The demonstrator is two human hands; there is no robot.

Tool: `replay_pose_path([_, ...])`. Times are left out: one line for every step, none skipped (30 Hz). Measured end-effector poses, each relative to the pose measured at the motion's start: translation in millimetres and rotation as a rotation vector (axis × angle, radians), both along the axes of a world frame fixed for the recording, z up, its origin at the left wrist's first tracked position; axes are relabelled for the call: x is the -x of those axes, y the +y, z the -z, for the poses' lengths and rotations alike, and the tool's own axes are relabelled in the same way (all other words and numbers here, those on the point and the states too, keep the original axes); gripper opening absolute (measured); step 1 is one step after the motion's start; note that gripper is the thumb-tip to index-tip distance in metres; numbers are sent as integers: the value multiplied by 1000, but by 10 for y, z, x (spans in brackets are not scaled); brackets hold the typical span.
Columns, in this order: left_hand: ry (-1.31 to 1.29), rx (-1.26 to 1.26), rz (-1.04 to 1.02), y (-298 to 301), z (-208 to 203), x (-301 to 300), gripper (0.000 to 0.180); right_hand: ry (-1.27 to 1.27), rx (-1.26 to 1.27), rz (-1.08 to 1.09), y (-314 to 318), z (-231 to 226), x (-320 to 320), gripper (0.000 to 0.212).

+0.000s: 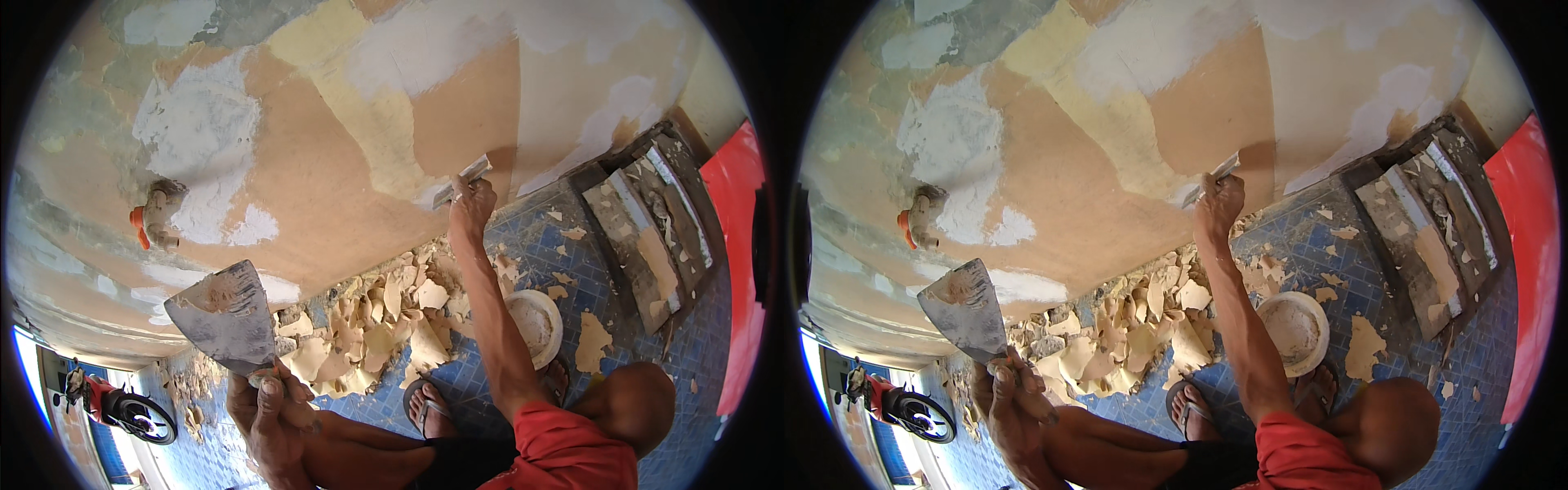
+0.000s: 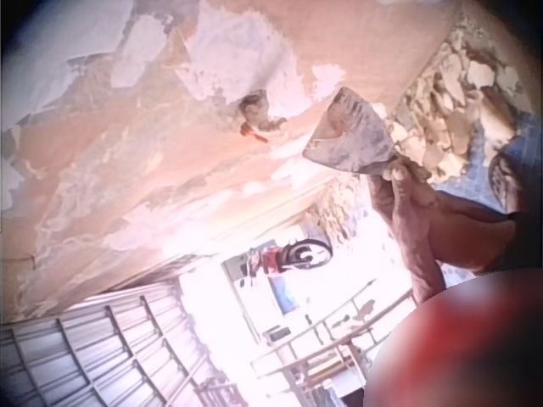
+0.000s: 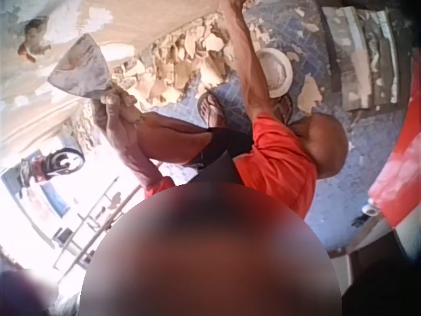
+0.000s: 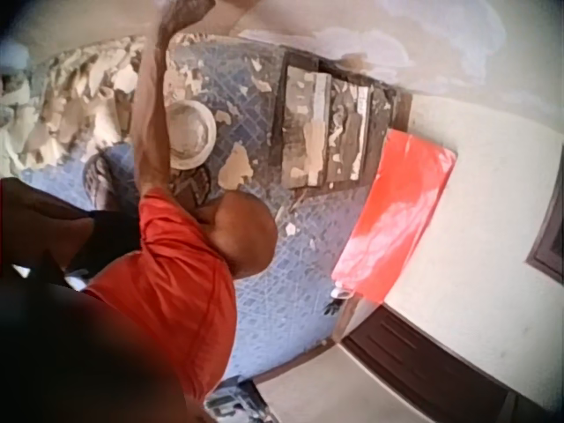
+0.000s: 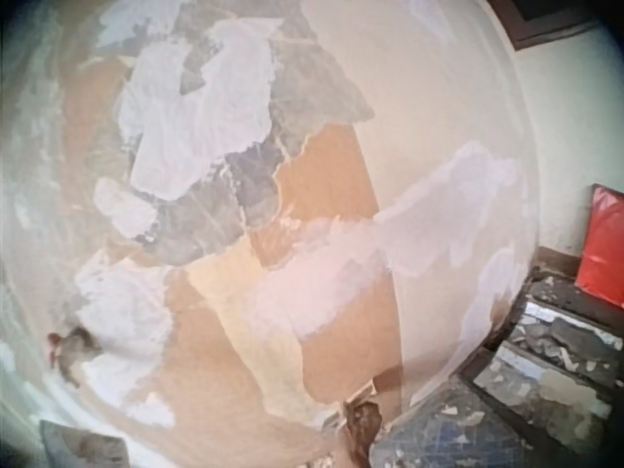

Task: The person scrapes a damaged wall with a small scraper, removing loose paint and plaster. They occasionally transfer material to a larger scraper and continue scraping different sections of the wall.

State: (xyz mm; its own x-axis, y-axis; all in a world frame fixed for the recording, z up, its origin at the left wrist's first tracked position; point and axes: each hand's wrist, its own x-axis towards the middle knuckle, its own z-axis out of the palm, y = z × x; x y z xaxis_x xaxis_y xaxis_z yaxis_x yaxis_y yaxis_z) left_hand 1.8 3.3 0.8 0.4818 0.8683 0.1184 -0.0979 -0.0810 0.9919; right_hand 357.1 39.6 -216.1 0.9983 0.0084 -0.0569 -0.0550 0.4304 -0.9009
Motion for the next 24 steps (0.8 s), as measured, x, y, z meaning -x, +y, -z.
replay_pose_path([4, 7, 3, 7, 6, -24, 29, -54, -36, 20, -25, -184, 33, 15])
replay_pose_path([6, 12, 7, 19, 12, -47, 29, -97, -54, 8, -117, -359, 56, 14])
replay_pose_path([18, 12, 7, 33, 19, -71, 29, -152, -78, -5, -211, -535, 62, 13])
replay_pose_path([30, 13, -1, 44, 29, -90, 29, -240, -111, -34, -312, -695, 75, 11])
replay_pose_path([50, 25, -19, 51, 29, -96, 28, -129, -76, -92, -506, -817, 81, 10])
replay_pose_path([81, -8, -11, 81, 40, -116, 25, -126, -97, -182, -719, -921, 86, 10])
replay_pose_path([120, 85, 35, 93, 15, -95, 22, -98, -82, -158, -862, -1028, 67, 10])
replay_pose_path([174, 82, 35, 118, 21, -100, 22, -22, -146, -136, -966, -1112, 109, 11])
replay_pose_path([231, 73, 19, 142, 22, -98, 23, -94, -208, -255, -1095, -1178, 195, 17])
replay_pose_path([247, 77, 26, 165, 20, -97, 22, -30, -265, -388, -1150, -1217, 302, 23])
replay_pose_path([265, 86, 51, 192, 36, -116, 22, -3, -337, -494, -1192, -1229, 454, 23])
replay_pose_path([281, 0, 66, 239, 67, -154, 19, 35, -281, -523, -1189, -1234, 586, 20])
replay_pose_path([346, -70, 60, 262, 87, -166, 18, 78, -313, -635, -1198, -1231, 726, 17])
replay_pose_path([397, -81, 54, 284, 102, -172, 18, 138, -393, -703, -1170, -1220, 859, 16])
replay_pose_path([474, -70, 45, 292, 126, -187, 18, 195, -392, -744, -1153, -1213, 978, 15])
replay_pose_path([461, -172, 50, 299, 145, -198, 18, 175, -479, -840, -1137, -1212, 1059, 16])
replay_pose_path([473, -255, 49, 297, 169, -216, 19, 195, -524, -894, -1118, -1208, 1157, 16])
replay_pose_path([483, -334, 55, 290, 199, -240, 20, 249, -509, -921, -1081, -1208, 1226, 16])
replay_pose_path([528, -444, 78, 281, 227, -257, 26, 278, -551, -962, -1053, -1215, 1273, 17])
replay_pose_path([569, -556, 101, 278, 253, -270, 34, 317, -557, -993, -1027, -1227, 1294, 18])
replay_pose_path([631, -663, 117, 271, 287, -282, 42, 336, -581, -1010, -1012, -1245, 1312, 18])
replay_pose_path([653, -724, 116, 266, 325, -288, 45, 344, -583, -1001, -1006, -1265, 1312, 18])
replay_pose_path([702, -784, 110, 278, 362, -292, 49, 381, -585, -994, -1005, -1289, 1306, 18])
replay_pose_path([742, -857, 94, 289, 403, -284, 52, 371, -639, -995, -1021, -1310, 1293, 19])
